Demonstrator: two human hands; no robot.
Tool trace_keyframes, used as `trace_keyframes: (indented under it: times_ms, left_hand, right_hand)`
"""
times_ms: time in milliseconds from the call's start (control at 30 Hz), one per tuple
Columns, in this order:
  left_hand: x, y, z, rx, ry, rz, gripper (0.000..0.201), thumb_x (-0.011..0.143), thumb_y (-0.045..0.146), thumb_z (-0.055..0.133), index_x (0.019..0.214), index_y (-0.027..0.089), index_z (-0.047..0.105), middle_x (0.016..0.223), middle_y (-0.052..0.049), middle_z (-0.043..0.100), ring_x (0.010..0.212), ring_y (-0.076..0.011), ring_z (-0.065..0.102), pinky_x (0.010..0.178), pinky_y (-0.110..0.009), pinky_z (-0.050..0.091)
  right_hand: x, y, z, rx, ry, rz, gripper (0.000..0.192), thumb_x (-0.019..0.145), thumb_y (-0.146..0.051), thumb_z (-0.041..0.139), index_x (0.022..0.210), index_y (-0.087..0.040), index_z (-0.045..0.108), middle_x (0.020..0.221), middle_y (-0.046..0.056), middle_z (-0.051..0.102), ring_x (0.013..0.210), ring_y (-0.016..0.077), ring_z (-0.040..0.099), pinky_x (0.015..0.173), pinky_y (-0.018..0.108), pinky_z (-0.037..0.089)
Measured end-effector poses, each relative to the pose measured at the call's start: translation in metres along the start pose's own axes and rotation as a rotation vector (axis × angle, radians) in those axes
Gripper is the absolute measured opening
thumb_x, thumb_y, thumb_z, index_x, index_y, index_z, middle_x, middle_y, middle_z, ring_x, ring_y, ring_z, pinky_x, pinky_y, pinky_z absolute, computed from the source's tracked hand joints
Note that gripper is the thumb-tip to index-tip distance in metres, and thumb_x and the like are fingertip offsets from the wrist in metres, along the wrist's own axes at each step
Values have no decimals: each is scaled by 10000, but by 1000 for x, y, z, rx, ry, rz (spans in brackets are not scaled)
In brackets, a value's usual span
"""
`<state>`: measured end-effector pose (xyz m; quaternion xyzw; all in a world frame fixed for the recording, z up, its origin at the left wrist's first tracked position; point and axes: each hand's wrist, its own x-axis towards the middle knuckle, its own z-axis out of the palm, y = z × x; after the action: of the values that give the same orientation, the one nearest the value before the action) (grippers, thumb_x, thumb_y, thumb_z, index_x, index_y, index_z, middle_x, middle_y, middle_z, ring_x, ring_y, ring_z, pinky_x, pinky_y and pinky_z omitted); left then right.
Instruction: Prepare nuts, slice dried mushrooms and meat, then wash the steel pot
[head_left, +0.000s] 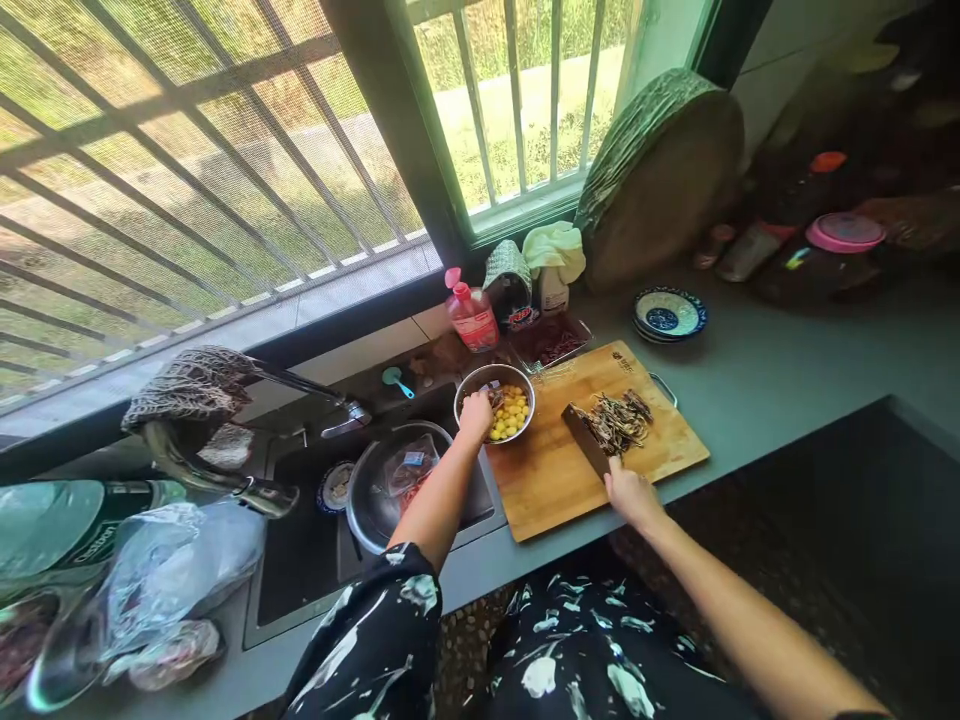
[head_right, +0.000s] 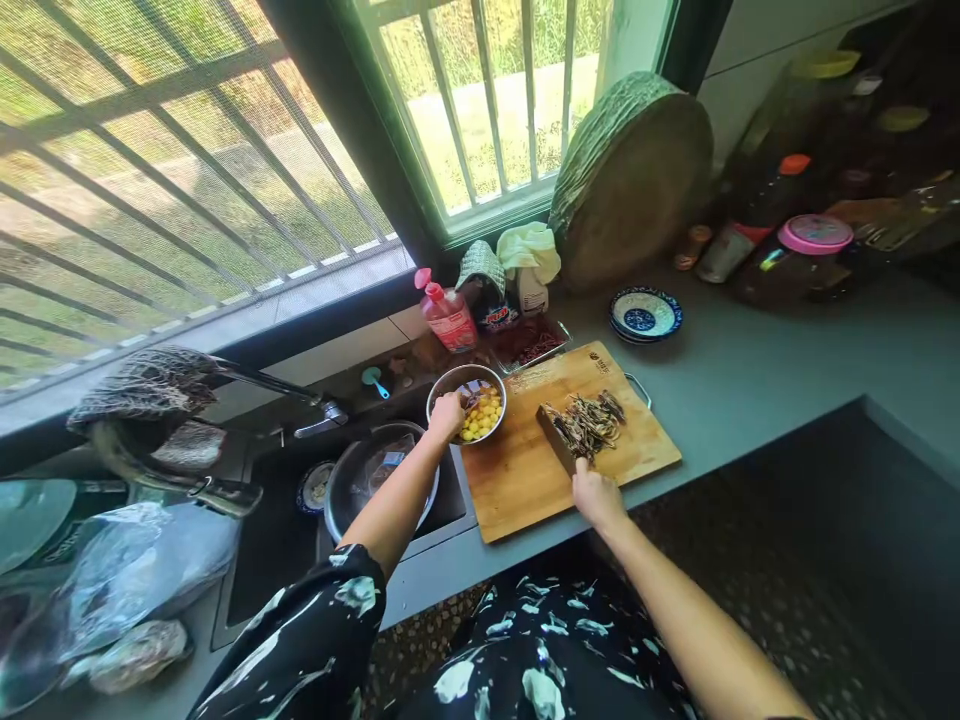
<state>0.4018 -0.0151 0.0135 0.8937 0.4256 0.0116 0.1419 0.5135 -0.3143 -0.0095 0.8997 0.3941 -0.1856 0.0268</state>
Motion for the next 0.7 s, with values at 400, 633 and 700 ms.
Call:
trace_keyframes:
  times_ms: [400, 633, 700]
  left_hand:
    - [8, -17, -10, -328, 65, -171, 171, 757, 275, 511, 856, 146, 564, 767, -74, 625, 710, -166, 566, 643, -242, 400]
    - [2, -28, -8, -620, 156, -217, 312, 574, 217, 676, 873, 162, 607, 750, -21, 630, 663, -127, 555, 620, -214, 396]
    - [0, -26, -8, -654, 141, -216, 246, 607, 239, 645, 845, 175, 636, 750, -21, 637, 682, -137, 564, 626, -219, 399]
  right_hand:
    - [4, 3, -6, 110, -4, -21, 230, 864, -324, 312, 986, -155, 410, 787, 103, 621, 729, 197, 601, 581, 247, 328]
    - [1, -4, -9, 126, -12, -50, 224, 863, -321, 333, 997, -159, 410, 800, 99, 615, 746, 187, 594, 608, 247, 333]
    - [0, -5, -8, 133, -5, -62, 226, 864, -318, 330, 1004, -159, 407, 806, 101, 616, 753, 184, 592, 615, 247, 337]
